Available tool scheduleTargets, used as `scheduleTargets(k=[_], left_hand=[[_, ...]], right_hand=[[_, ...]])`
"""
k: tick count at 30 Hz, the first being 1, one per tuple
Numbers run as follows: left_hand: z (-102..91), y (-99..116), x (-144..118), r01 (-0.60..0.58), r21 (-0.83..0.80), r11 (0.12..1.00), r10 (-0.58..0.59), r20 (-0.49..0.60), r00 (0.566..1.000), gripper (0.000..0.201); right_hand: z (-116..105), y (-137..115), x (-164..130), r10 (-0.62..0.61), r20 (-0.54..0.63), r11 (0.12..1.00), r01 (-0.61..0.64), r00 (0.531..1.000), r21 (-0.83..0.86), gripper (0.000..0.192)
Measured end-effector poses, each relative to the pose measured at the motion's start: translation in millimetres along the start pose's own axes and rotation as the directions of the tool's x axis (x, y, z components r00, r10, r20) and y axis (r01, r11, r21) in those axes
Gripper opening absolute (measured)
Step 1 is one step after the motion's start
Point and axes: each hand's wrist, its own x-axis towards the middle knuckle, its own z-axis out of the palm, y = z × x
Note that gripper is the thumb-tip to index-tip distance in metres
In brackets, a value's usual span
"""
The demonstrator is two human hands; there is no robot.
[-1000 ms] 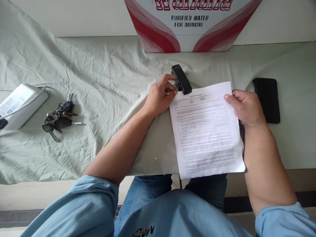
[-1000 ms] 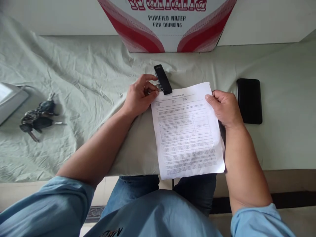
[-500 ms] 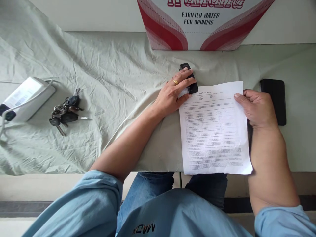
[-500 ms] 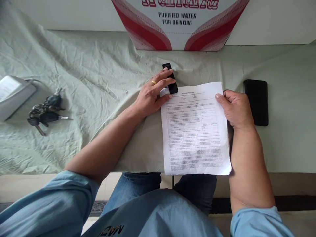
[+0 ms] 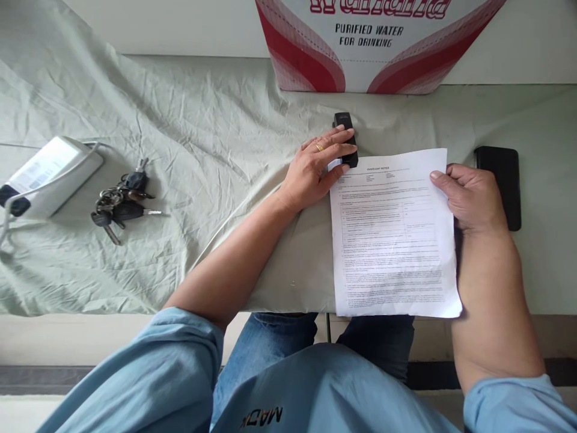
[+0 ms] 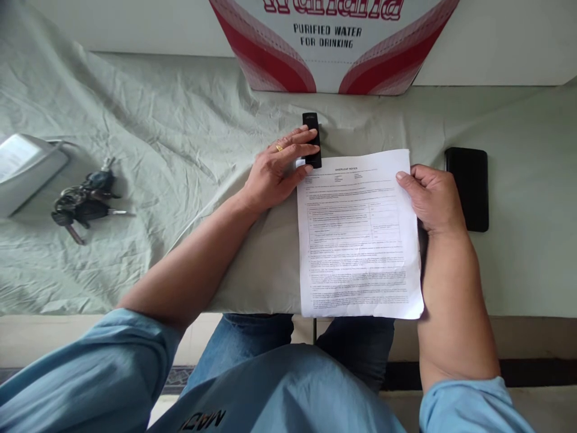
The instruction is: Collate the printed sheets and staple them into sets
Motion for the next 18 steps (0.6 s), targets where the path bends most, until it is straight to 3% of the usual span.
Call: scheduleTargets(k=[11, 15, 18], left_hand=[[12.9, 18.8, -10.2, 0.059, 0.19, 0.98, -0.054, -0.03, 0.998, 0.041], [20.3, 15.4, -10.2, 0.052, 0.123, 0.991, -0.042, -0.084, 0.996, 0.039], [21.2, 7.9, -6.5, 0.02, 0.071, 0.997, -0.013, -0.096, 0.995, 0.038]], right_hand=[[7.5, 2.4, -3.3, -0.032, -0.054, 0.992, 0.038, 0.998, 0.118, 0.067], [7.3, 0.0, -9.4, -0.07, 0.024, 0.982, 0.065, 0.997, 0.177, 0.06], [0.4, -2.1, -14.4, -0.044, 0.146, 0.973, 0.009, 0.988, 0.231, 0.062]])
